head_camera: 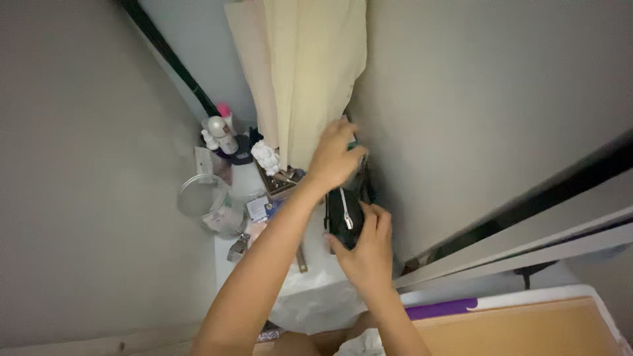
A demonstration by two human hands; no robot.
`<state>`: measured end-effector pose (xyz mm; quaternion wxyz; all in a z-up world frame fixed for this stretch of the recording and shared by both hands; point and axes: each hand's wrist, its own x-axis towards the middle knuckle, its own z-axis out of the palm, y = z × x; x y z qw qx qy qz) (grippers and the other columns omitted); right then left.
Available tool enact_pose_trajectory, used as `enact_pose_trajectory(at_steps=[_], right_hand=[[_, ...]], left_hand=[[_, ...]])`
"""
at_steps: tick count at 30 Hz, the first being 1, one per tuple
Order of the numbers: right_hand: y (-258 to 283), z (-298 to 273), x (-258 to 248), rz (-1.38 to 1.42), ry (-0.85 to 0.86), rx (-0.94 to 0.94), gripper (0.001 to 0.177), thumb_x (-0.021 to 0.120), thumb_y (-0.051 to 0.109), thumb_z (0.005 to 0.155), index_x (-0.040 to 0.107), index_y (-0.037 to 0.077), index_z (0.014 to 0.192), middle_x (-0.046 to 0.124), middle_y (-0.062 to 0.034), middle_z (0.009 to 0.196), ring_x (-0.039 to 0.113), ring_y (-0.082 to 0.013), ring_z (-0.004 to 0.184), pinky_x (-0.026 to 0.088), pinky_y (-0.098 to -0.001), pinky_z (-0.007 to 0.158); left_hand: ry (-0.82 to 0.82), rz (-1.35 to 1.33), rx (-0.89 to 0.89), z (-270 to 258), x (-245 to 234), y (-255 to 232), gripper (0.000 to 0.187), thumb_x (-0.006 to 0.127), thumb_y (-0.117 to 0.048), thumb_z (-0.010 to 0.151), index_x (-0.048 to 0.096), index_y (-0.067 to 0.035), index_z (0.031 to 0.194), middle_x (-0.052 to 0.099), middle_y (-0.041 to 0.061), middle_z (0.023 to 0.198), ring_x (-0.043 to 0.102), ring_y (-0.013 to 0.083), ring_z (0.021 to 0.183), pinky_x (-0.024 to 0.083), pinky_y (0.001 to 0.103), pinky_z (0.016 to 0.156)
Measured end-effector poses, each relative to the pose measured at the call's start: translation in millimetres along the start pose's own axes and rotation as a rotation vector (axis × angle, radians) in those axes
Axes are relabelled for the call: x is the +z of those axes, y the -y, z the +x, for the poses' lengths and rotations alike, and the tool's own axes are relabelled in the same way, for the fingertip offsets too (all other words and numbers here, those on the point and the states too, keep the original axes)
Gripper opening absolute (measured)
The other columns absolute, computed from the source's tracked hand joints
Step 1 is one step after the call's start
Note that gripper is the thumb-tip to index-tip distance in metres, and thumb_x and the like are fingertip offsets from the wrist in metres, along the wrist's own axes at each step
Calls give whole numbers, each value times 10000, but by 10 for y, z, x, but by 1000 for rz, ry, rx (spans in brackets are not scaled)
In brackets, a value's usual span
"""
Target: The person organizes various personal items in a cluttered room. They handle a small black pouch, a yellow box, a pink plastic bag, and an eyelash curler, moving them between a white shelf and a wooden surface. The person also unfolds and reads a white paper document.
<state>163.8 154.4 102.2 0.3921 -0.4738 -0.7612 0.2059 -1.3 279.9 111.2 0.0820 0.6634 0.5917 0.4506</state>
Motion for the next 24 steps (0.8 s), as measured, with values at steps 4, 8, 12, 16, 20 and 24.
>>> enact_pose_trajectory(at_steps=[4,8,12,16,20,24], right_hand=[[0,-25,-10,56,29,-63,805,898,252,684,510,-9,1340,522,-202,1273,554,-422,1159,487,-463,955],[33,-82,29,50,29,-190,739,860,232,751,515,-2,1361,553,-195,1277,556,-408,1186,486,-456,971],[72,-13,-47,-5,64,-81,753,860,270,721,520,17,1344,563,-192,1271,552,-412,1157,452,-488,967],[117,15,-203,-49,87,17,797,845,280,689,503,44,1369,553,-201,1275,543,-413,1154,433,-500,970],[97,157,-450,-84,124,-47,994,882,318,663,407,14,1482,489,-265,1390,464,-462,1270,317,-597,1004],[166,616,-587,63,56,-126,936,825,384,775,370,4,1499,457,-279,1455,405,-460,1362,292,-554,1109]], left_hand=[[-158,79,-269,-493,-174,239,340,687,-218,945,639,27,1176,582,270,1214,536,438,1181,410,490,1034],[-341,157,-232,-557,-381,180,471,699,-180,954,541,-6,1362,519,268,1402,502,427,1347,408,498,1171],[-286,445,-83,-46,-678,-260,1101,906,-200,691,257,-83,1573,107,325,1628,123,543,1496,240,692,1154],[-383,228,-404,580,-628,-338,1553,1045,-352,489,-40,-129,1578,-111,276,1654,-96,513,1520,106,799,1084],[-488,89,-698,941,-618,405,1630,1044,-400,497,-136,-138,1589,-73,235,1683,1,425,1559,65,797,1124],[-542,18,-603,1077,-840,1157,1698,1024,-470,431,-157,-86,1589,26,220,1680,124,426,1526,162,688,1204]])
